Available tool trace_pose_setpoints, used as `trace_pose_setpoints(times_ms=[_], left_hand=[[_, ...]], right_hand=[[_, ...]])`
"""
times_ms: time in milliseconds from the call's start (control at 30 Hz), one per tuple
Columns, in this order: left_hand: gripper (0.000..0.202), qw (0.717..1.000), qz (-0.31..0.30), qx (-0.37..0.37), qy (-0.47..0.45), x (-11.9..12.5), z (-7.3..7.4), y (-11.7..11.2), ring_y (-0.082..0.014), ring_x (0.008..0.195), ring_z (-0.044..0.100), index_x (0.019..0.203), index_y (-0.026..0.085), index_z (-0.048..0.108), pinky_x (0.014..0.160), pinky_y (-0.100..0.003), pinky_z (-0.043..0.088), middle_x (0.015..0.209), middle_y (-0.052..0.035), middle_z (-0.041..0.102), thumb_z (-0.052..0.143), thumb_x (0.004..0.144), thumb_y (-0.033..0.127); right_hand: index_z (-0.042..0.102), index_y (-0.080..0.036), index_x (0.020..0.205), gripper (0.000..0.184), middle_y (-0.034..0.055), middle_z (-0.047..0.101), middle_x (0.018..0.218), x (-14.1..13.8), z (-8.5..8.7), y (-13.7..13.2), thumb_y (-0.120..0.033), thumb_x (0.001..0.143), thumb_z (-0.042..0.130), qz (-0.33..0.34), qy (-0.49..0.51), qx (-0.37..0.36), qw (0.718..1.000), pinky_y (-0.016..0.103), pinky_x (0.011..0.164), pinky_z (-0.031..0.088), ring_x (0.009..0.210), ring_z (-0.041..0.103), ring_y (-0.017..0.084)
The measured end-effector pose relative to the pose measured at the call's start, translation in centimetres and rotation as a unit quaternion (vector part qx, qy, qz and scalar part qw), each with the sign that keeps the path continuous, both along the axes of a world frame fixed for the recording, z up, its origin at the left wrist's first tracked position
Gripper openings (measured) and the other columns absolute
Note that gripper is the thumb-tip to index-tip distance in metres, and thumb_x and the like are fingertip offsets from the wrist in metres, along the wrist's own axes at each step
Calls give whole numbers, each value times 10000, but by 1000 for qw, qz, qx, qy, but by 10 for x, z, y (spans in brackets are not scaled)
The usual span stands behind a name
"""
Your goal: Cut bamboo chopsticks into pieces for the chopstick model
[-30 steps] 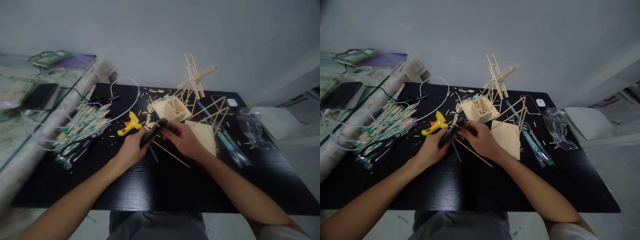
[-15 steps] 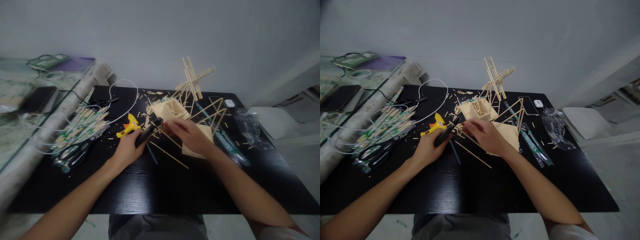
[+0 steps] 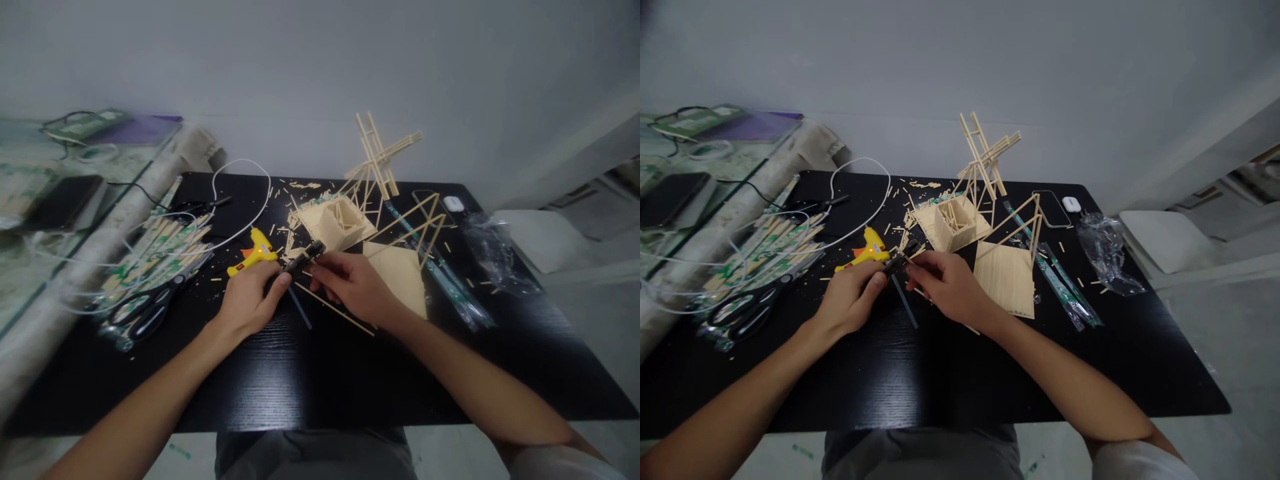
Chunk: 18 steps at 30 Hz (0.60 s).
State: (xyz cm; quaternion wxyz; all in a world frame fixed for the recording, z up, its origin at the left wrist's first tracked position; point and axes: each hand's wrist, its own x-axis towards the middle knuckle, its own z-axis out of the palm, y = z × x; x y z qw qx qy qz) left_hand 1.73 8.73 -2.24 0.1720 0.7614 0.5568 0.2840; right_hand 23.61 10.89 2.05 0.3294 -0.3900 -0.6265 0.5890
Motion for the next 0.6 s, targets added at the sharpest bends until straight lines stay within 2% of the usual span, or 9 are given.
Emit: trace_pose_setpoints(times_ms=[133,267,600], left_hand=[[501,1000,4,-20,-2,2,4,0,-202,686,583,721,204,579,665,-333,396,761,-52,663,367,1043,524],[544,998,4,-57,5,2,6,2,-205,689,590,720,202,602,670,-338,388,758,-55,675,359,1049,560],[606,994,6,-102,31,1,3,3,-220,739,618,736,195,613,713,-347,393,769,-63,676,318,1050,622]], right_hand=[[683,-176,908,288,-1,716,729,-2,-5,0,-458,929,739,-37,22,-33,999,223,464,347,480,432,70],[589,-187,912,321,12,751,745,-3,-12,3,-446,893,778,-50,46,-86,994,208,438,331,450,443,60],[543,-202,858,270,14,757,731,-2,-18,8,-383,914,735,-42,25,-74,996,198,450,401,466,522,71]])
